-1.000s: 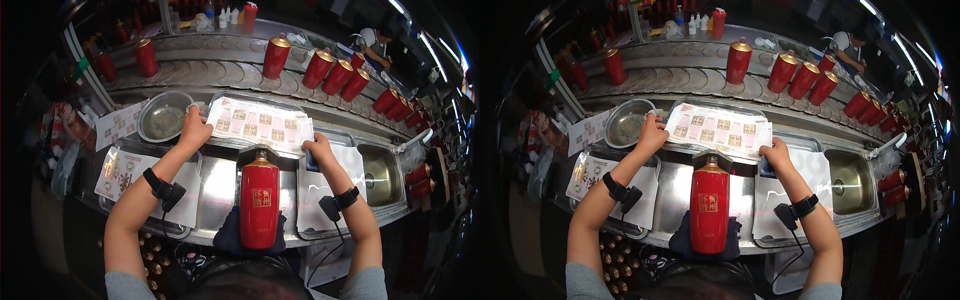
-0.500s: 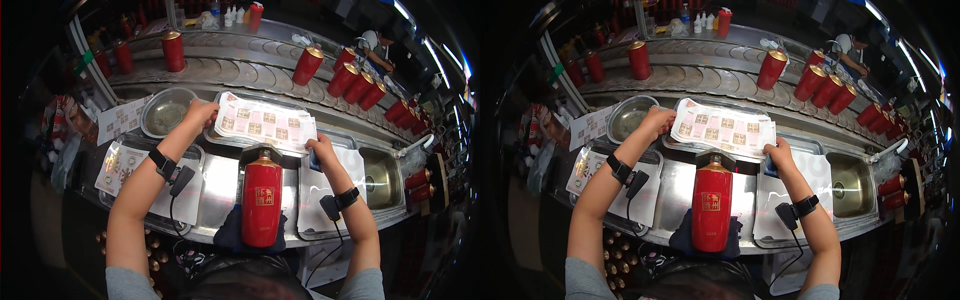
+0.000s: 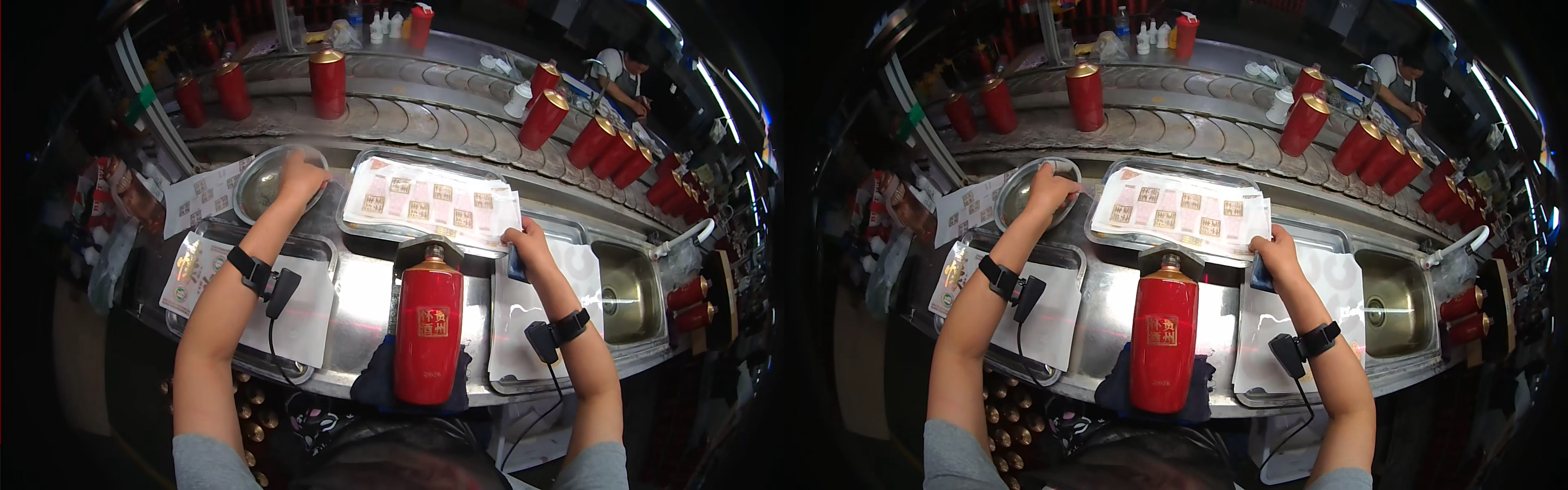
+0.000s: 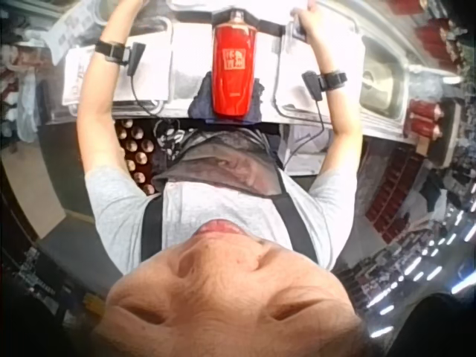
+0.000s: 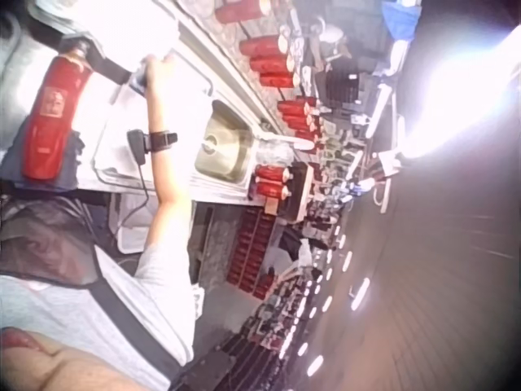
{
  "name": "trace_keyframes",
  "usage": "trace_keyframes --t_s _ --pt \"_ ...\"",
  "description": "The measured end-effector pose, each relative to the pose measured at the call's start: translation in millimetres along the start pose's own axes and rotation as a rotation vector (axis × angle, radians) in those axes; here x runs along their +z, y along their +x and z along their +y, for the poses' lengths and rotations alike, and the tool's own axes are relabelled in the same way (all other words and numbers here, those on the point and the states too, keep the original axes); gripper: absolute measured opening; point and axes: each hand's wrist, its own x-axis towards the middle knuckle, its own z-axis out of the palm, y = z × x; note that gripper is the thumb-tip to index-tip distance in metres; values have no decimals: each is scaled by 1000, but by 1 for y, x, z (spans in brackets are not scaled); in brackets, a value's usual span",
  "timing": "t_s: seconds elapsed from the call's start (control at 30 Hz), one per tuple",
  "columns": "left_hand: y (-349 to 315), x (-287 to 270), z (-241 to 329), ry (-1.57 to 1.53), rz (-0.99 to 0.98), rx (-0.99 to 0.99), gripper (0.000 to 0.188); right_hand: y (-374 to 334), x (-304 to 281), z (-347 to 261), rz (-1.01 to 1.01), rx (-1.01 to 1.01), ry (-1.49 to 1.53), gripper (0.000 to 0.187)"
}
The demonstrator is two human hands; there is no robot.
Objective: Applying decorative labels and security seals to red liquor bottles on a factory assembly line.
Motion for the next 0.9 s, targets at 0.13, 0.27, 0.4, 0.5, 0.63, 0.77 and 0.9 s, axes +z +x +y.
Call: trace_keyframes --t_s 0.13,0.27,0.4,0.5,0.63,0.77,0.9 --pt "13 -12 -24 44 35 5 52 -4 -4 -2 15 32 -30 39" --pt "34 -48 -54 306 102 50 51 1 -5 -14 37 20 -128 49" --pt "15 -44 -41 638 189 64 47 -30 -21 -22 210 -128 -264 55" --pt "30 -54 -65 770 84 112 50 -64 -22 -28 205 -220 -232 53" --pt "57 -52 -91 402 -52 -2 68 -79 -19 -25 99 -166 -239 47" --pt "35 -21 -62 223 -230 122 80 -98 -16 -26 116 -186 -254 46" --pt "25 -12 -46 255 -269 104 83 -109 -12 -27 66 -155 -237 45"
